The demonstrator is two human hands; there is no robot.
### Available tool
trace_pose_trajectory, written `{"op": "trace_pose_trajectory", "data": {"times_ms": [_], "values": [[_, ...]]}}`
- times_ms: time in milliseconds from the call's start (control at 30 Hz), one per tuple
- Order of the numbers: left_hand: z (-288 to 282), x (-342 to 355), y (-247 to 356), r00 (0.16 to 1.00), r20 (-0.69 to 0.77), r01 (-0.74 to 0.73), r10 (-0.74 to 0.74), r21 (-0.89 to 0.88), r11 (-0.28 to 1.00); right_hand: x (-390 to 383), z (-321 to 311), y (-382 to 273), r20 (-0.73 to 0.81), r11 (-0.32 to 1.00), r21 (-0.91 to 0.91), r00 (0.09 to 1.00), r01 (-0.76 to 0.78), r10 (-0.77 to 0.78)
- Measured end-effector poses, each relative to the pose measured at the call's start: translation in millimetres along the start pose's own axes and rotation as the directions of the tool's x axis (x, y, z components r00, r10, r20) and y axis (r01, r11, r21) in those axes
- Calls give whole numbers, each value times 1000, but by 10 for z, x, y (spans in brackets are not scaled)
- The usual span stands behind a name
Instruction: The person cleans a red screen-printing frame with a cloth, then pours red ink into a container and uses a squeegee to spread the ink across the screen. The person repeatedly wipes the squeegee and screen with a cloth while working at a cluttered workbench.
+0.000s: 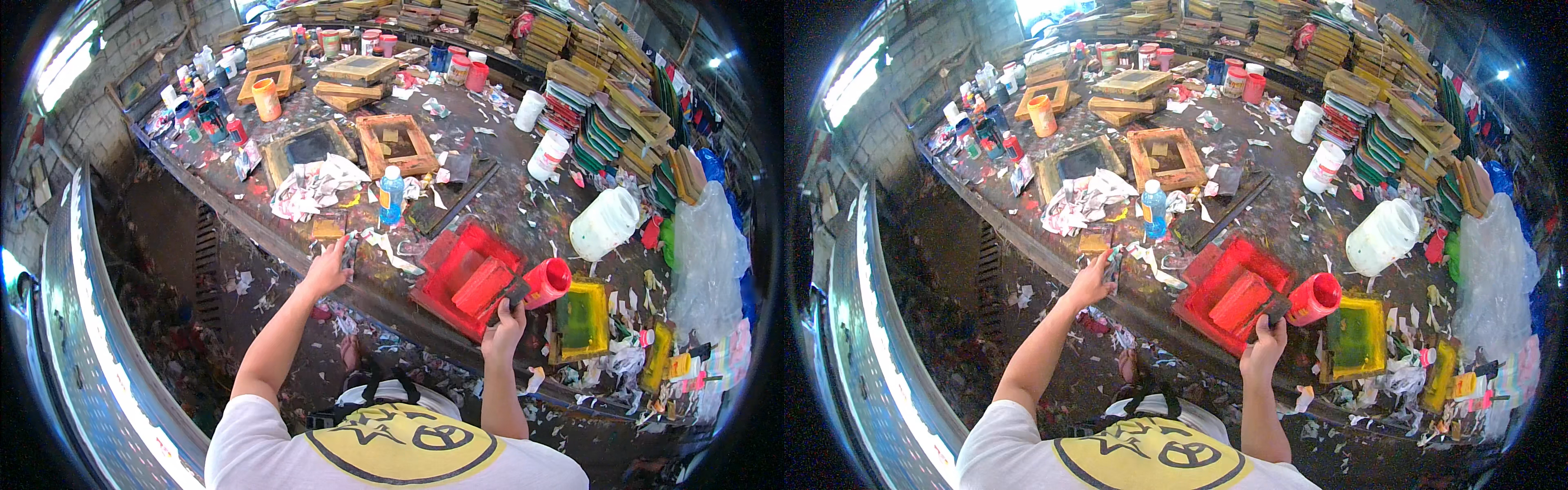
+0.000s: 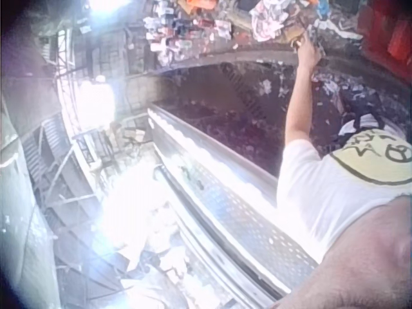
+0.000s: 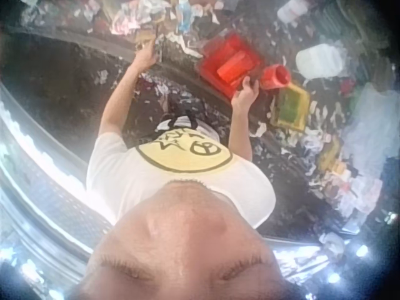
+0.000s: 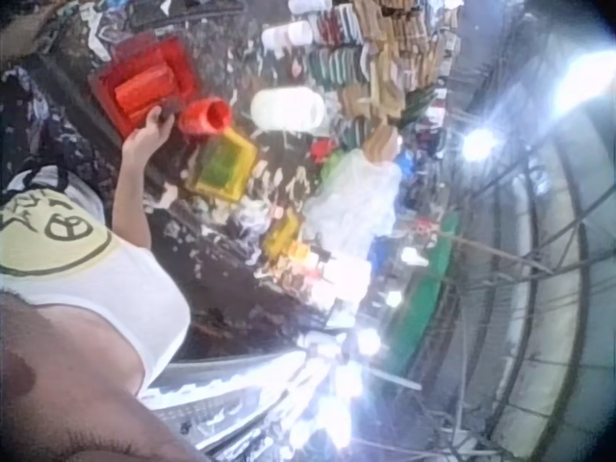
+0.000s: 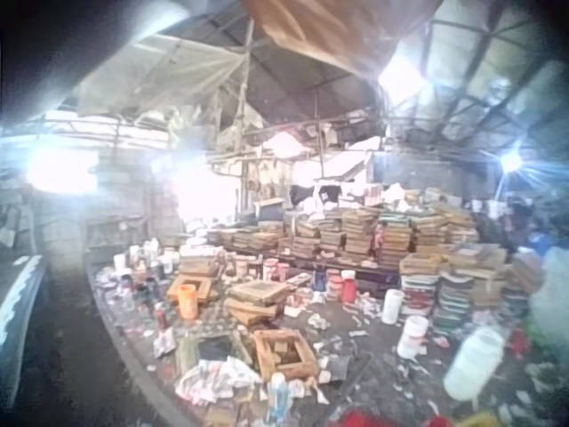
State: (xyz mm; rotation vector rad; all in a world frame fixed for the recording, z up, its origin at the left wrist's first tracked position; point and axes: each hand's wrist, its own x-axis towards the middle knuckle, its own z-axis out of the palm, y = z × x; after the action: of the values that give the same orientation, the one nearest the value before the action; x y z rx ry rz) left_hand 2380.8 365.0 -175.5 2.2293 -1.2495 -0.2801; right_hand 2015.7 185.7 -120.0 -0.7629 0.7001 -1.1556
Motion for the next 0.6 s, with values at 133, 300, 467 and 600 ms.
{"op": "trace_pose_trajectory", "data": {"times_ms": [133,300,467,600], "values": [[76,105,46,993,114,-11,11,0,1000,-89,-48,-87,4,1000,0,1000,-23,23],[202,150,528,952,-271,-224,142,-303,926,-133,-195,-202,4,1000,-28,1000,-10,10],[558,441,691,961,-157,-256,229,-173,951,-220,-192,-353,-46,998,-54,999,-18,16],[735,342,940,984,170,-96,43,318,943,-327,-229,-372,-115,998,-59,993,4,-11]]}}
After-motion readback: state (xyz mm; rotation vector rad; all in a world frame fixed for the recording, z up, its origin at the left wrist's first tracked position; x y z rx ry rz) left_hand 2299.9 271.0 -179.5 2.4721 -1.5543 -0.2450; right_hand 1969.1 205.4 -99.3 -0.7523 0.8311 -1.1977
